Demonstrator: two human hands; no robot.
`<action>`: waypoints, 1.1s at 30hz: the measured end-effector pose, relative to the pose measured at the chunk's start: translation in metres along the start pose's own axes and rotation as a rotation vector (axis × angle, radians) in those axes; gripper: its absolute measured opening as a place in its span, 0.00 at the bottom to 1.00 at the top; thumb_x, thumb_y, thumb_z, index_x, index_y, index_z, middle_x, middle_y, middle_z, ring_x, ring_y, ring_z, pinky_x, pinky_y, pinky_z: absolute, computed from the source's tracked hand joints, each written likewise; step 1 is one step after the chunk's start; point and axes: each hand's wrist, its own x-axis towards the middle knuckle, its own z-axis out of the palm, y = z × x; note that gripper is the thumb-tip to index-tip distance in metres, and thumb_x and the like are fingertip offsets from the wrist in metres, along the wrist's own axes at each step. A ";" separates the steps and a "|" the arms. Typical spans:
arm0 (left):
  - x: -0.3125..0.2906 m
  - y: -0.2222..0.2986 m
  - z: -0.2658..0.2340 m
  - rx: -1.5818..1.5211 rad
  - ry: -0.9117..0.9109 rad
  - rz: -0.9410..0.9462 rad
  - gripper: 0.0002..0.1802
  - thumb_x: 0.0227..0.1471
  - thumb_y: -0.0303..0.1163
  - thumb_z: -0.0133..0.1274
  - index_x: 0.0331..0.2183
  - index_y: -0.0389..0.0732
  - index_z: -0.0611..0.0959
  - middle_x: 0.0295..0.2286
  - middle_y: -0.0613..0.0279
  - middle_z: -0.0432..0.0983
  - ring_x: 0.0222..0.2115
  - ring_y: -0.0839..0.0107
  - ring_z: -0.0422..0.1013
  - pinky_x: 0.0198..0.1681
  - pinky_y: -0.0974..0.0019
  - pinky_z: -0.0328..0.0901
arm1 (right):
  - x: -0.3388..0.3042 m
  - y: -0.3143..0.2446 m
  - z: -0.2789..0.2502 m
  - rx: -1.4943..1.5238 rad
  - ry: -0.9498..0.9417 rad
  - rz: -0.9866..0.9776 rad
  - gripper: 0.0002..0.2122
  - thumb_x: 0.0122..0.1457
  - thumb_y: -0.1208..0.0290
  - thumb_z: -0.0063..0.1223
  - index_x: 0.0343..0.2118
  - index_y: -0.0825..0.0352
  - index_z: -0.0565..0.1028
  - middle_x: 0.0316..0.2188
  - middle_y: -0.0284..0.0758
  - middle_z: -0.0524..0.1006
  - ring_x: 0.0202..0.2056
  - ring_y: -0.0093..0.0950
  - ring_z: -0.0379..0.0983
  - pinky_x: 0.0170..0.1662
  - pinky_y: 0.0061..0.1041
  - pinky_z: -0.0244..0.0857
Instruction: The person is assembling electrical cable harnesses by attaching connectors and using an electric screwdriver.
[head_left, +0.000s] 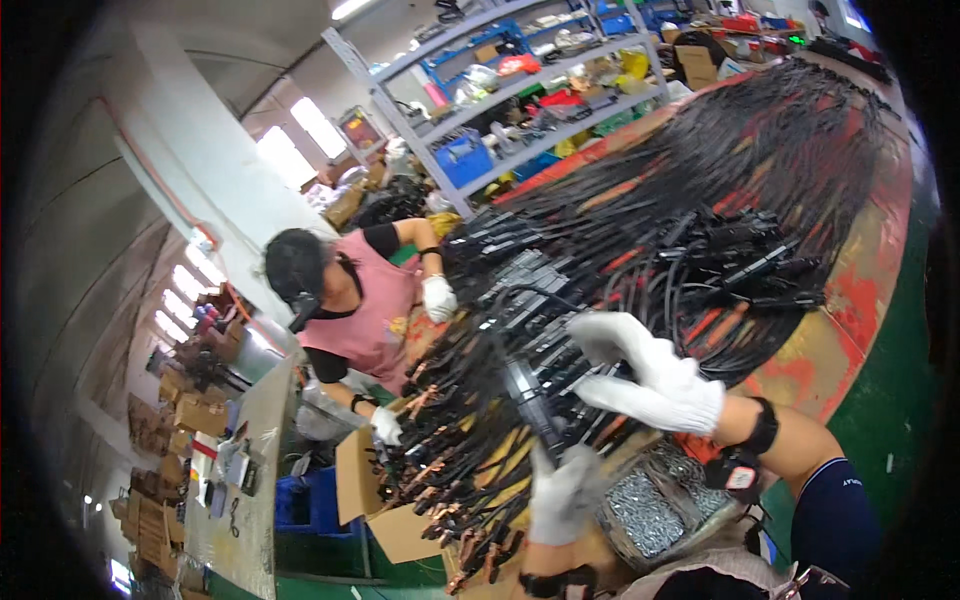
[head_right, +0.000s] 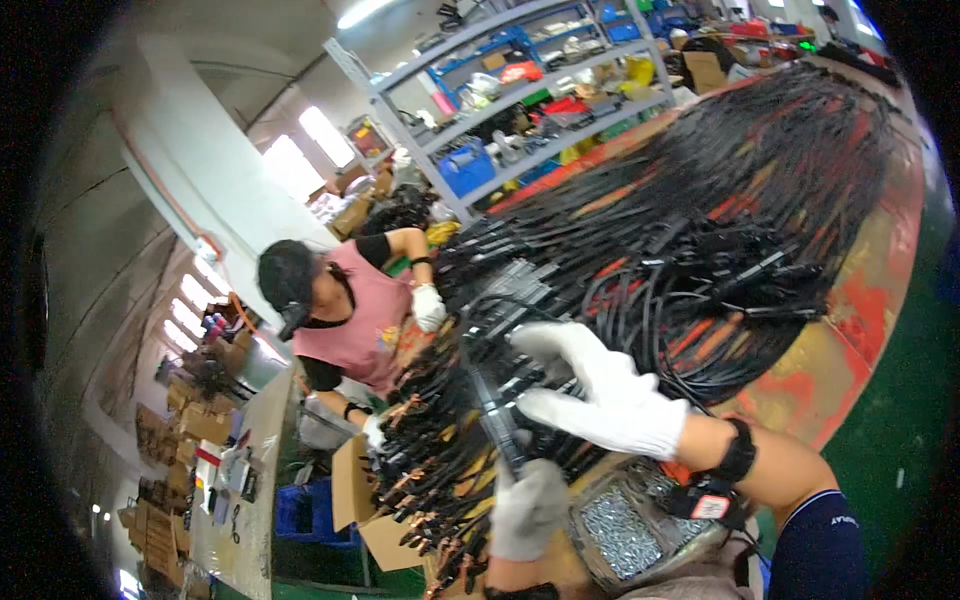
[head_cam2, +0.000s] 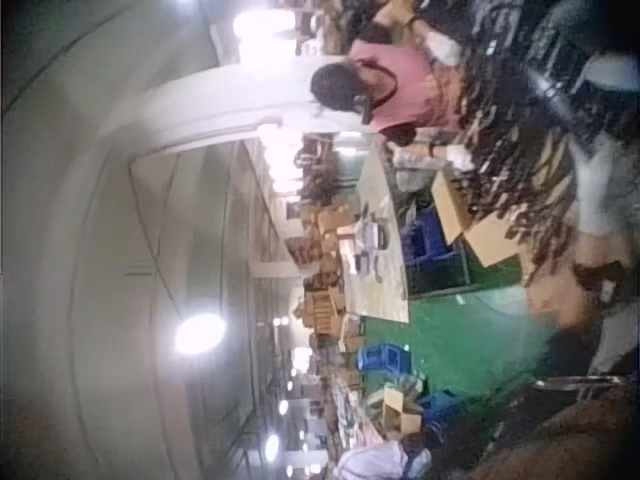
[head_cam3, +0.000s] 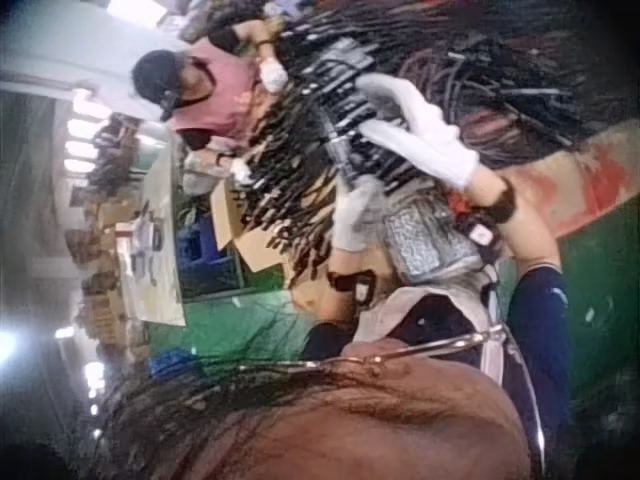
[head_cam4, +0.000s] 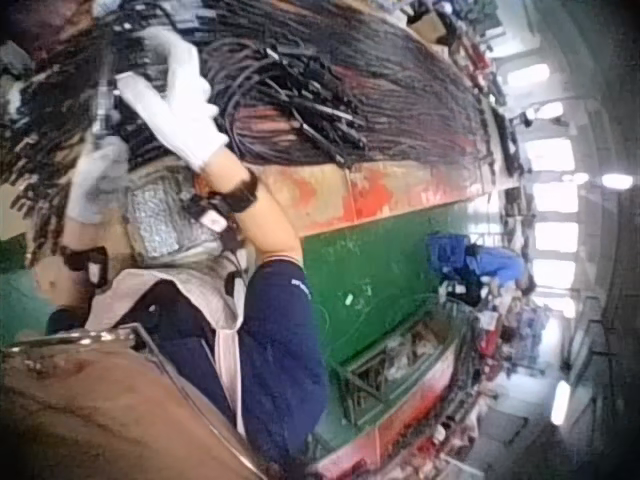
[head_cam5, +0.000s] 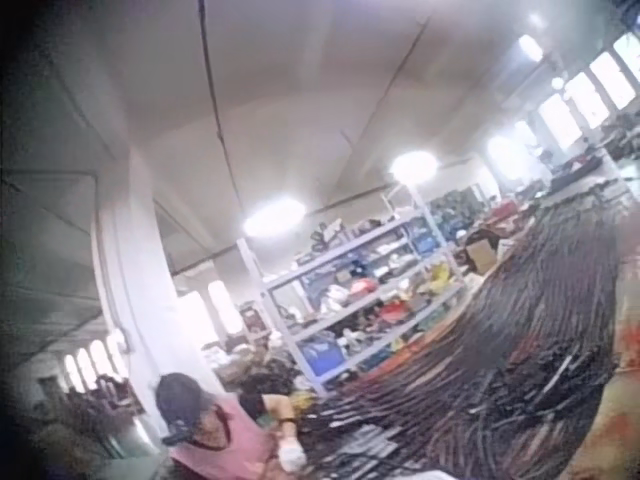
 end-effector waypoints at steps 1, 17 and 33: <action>-0.007 -0.003 0.000 -0.238 0.129 0.022 0.27 0.51 0.25 0.52 0.52 0.54 0.65 0.22 0.70 0.62 0.15 0.77 0.60 0.15 0.72 0.57 | -0.017 -0.002 -0.017 0.001 -0.101 0.007 0.25 0.53 0.64 0.58 0.53 0.65 0.66 0.43 0.41 0.73 0.44 0.31 0.73 0.48 0.30 0.66; -0.009 -0.038 0.018 0.152 0.338 0.067 0.32 0.53 0.23 0.48 0.58 0.51 0.62 0.35 0.56 0.74 0.28 0.67 0.74 0.22 0.66 0.71 | -0.125 0.064 -0.030 -0.630 -0.106 0.612 0.30 0.46 0.60 0.62 0.52 0.65 0.65 0.44 0.47 0.73 0.43 0.47 0.72 0.45 0.37 0.67; 0.025 -0.050 0.005 0.023 0.040 -0.351 0.26 0.52 0.20 0.49 0.52 0.51 0.66 0.21 0.66 0.66 0.13 0.81 0.61 0.10 0.78 0.55 | -0.116 0.044 -0.047 1.244 0.561 0.013 0.19 0.61 0.66 0.48 0.54 0.61 0.62 0.37 0.38 0.70 0.33 0.37 0.72 0.34 0.34 0.71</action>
